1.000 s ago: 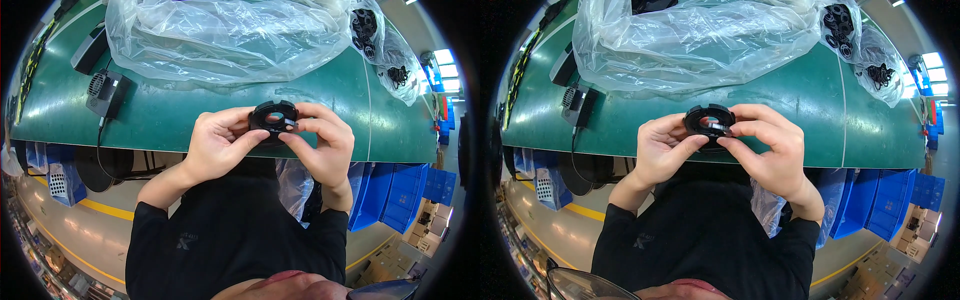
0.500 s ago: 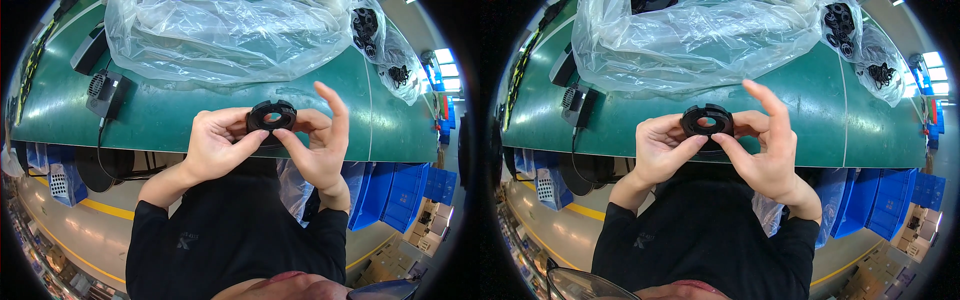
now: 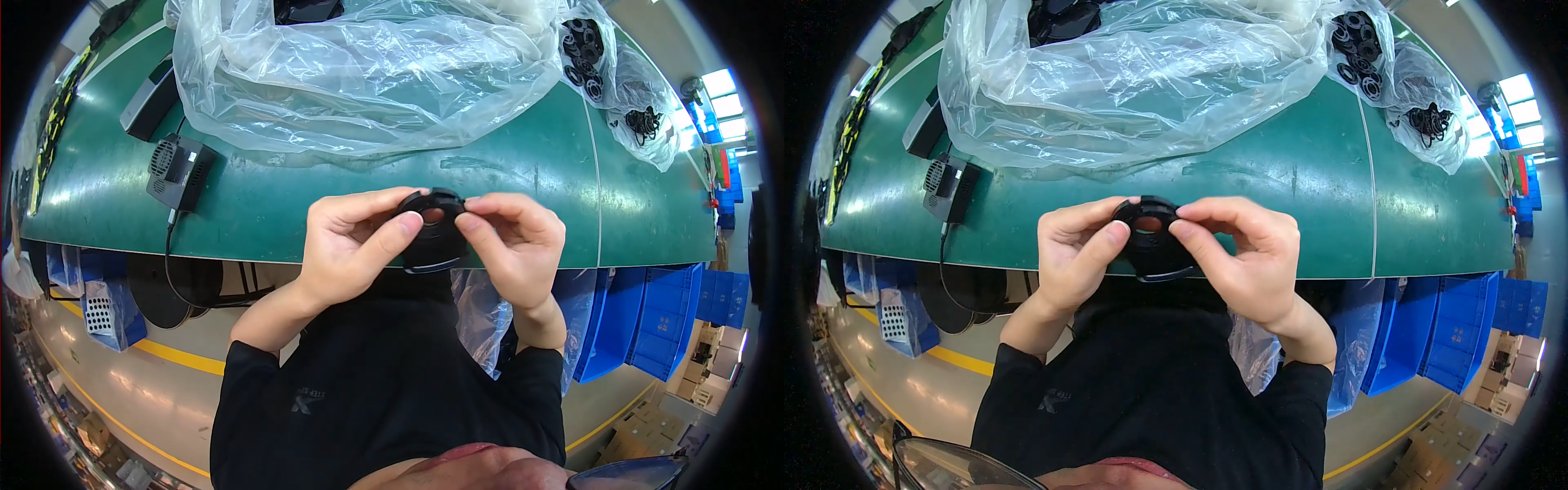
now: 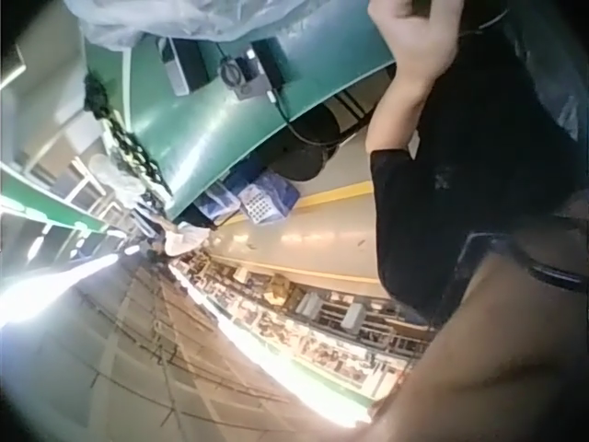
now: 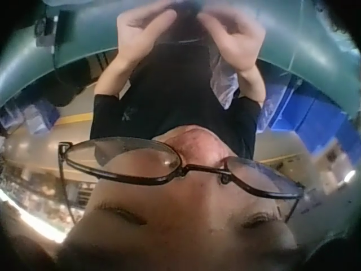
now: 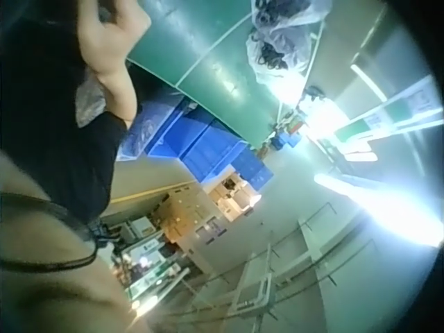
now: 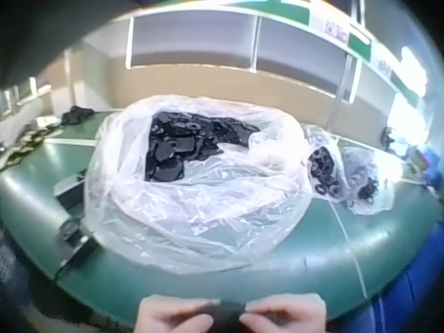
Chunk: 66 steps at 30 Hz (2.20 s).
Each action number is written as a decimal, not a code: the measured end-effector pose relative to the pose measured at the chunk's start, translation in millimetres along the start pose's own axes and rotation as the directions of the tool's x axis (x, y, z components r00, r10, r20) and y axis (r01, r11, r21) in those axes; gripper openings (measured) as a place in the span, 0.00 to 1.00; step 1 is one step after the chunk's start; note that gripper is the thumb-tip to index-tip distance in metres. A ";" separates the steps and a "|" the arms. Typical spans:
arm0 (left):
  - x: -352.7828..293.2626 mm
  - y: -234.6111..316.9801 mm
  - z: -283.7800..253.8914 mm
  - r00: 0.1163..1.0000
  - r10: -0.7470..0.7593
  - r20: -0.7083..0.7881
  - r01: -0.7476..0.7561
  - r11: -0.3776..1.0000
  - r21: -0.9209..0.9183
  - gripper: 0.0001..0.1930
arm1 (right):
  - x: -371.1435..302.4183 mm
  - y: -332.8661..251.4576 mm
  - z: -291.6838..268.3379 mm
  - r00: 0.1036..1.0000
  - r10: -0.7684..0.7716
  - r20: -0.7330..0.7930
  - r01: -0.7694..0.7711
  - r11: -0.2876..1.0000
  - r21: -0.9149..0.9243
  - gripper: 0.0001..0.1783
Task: The person assembles black plastic components by hand, fitting plastic rings and smaller black components into larger black plastic bases at a workbench.
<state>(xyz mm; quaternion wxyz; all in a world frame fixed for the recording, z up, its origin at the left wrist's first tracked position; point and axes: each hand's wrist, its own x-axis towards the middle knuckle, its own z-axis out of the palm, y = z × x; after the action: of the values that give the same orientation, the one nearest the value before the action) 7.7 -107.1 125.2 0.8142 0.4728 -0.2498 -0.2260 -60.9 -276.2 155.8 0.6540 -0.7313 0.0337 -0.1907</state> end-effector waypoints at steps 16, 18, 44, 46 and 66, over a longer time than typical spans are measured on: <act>0.9 -0.6 9.9 0.988 -0.022 -0.151 0.029 0.999 0.045 0.10 | -1.1 3.1 5.5 0.954 -0.287 0.090 0.301 0.912 -0.278 0.07; -0.8 -2.2 8.6 0.986 0.053 -0.159 -0.026 0.985 0.169 0.09 | -2.7 5.6 6.4 0.964 -0.247 0.100 0.263 0.937 -0.228 0.06; -2.3 -3.8 8.9 0.989 0.073 -0.129 -0.042 0.973 0.227 0.08 | 5.9 -0.5 7.3 0.987 -0.001 0.158 0.010 0.998 -0.056 0.03; -4.7 -1.6 14.0 0.987 -0.067 -0.146 0.061 0.997 -0.049 0.12 | 6.1 -0.4 7.3 0.989 0.019 0.144 -0.012 0.999 -0.048 0.03; -17.8 0.4 11.3 0.975 -0.220 -0.029 0.222 0.965 0.140 0.14 | -6.2 5.8 -3.0 0.997 0.067 0.047 -0.074 0.984 0.159 0.20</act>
<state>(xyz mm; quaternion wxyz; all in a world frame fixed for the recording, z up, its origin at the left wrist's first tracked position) -13.0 -103.5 126.9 0.7499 0.5560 -0.2054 -0.2938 -66.4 -278.0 148.9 0.7178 -0.6783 0.0305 -0.1544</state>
